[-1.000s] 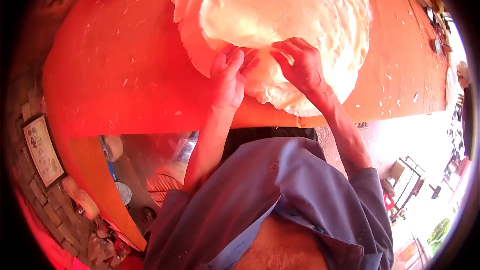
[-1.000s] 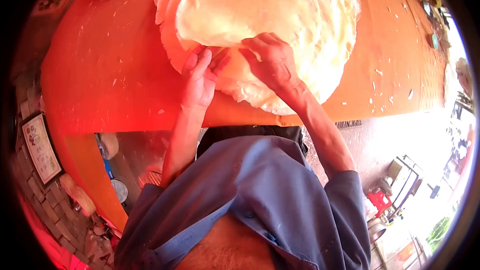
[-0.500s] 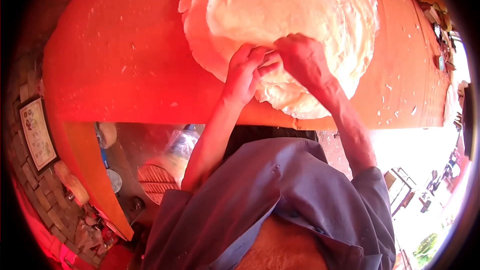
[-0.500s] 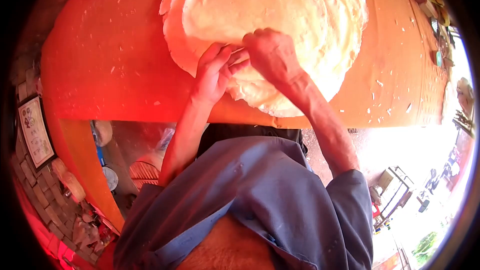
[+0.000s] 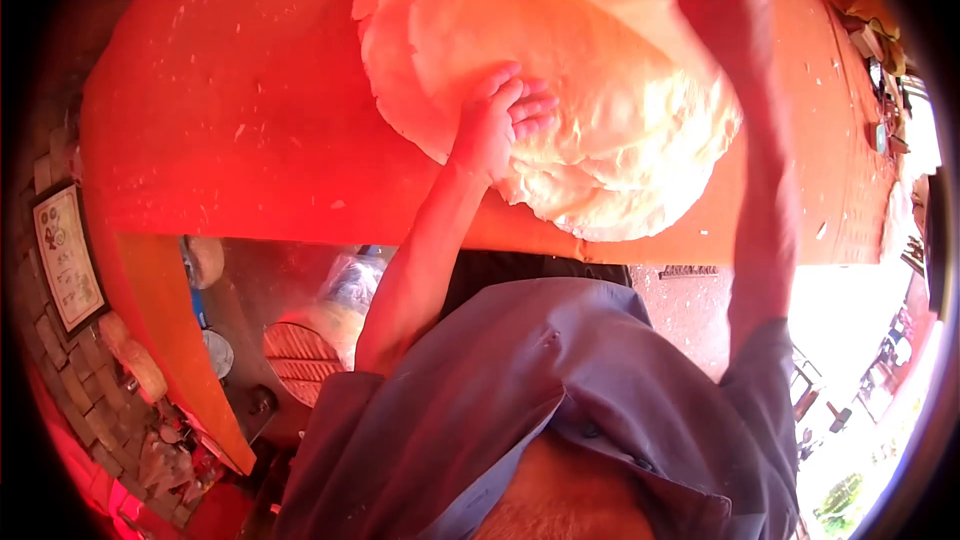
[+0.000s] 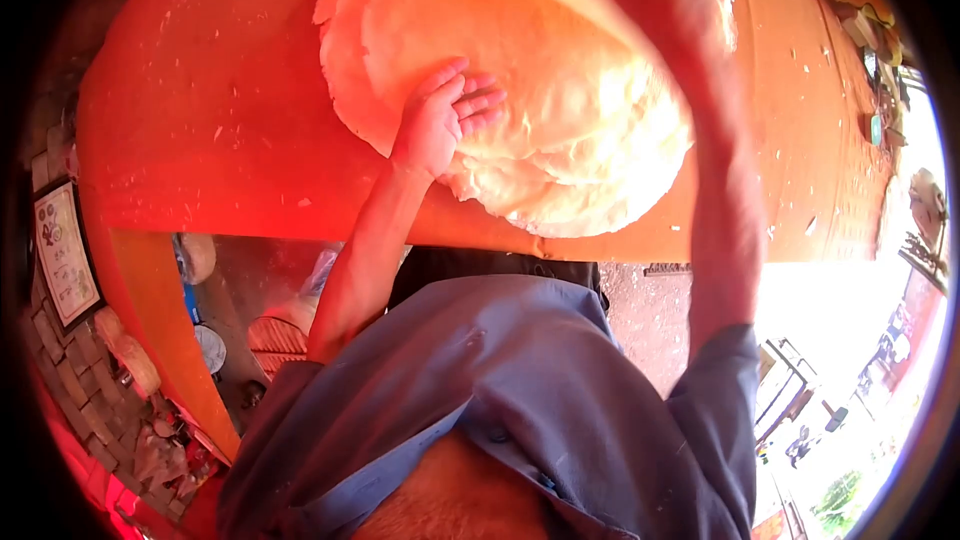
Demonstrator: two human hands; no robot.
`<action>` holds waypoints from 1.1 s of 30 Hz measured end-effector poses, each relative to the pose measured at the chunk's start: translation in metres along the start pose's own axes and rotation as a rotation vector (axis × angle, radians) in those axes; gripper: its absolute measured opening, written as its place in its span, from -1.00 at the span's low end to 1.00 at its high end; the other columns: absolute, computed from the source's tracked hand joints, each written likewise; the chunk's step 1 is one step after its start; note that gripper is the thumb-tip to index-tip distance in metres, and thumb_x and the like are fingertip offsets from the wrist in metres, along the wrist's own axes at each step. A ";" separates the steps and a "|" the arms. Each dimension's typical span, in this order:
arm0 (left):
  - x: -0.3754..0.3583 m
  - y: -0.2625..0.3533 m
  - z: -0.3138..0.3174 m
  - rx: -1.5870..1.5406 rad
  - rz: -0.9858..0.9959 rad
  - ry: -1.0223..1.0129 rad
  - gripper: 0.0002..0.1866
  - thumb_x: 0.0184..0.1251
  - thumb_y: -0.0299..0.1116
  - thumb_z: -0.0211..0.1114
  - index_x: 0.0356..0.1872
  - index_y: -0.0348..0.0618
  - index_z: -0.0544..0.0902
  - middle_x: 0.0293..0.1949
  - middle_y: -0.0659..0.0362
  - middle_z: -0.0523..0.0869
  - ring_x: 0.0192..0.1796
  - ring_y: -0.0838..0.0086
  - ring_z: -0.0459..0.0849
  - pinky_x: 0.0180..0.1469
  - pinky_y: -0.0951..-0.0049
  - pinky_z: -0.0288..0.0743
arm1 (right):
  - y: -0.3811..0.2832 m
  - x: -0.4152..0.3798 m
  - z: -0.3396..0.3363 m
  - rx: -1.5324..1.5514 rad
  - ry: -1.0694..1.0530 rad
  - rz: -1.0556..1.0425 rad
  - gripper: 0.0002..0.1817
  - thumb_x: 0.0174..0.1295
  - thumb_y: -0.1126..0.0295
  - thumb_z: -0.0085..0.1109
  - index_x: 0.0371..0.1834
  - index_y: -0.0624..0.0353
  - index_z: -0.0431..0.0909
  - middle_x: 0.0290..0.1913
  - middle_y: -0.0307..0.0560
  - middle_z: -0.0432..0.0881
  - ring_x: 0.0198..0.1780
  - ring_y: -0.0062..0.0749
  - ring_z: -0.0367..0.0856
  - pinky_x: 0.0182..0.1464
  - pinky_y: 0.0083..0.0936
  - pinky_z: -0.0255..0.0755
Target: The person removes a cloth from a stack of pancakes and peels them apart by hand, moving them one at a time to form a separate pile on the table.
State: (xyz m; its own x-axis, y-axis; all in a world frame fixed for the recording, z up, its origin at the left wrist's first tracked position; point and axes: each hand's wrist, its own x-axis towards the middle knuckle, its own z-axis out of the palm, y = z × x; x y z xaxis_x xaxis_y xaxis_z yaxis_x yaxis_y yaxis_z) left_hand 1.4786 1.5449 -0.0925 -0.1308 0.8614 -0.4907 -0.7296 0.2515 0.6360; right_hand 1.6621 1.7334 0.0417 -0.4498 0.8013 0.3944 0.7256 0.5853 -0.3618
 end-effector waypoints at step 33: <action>-0.050 0.006 -0.038 0.353 0.168 0.223 -0.66 0.44 -0.41 0.11 0.15 -0.33 0.37 -0.04 -0.01 0.61 -0.06 0.29 0.69 -0.04 0.36 0.63 | -0.087 -0.031 -0.053 -0.031 -0.002 -0.610 -0.82 -0.01 0.59 0.24 -0.31 0.12 0.65 -0.49 -0.15 0.60 -0.43 -0.30 0.63 -0.42 -0.41 0.50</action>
State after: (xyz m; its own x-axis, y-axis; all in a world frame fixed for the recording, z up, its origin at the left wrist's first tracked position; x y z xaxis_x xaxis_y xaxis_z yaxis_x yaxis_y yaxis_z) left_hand 1.4554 1.4865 -0.0871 -0.3975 0.7969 -0.4549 -0.4169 0.2848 0.8632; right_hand 1.6407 1.6511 0.1057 -0.7899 0.3230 0.5213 0.3515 0.9350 -0.0466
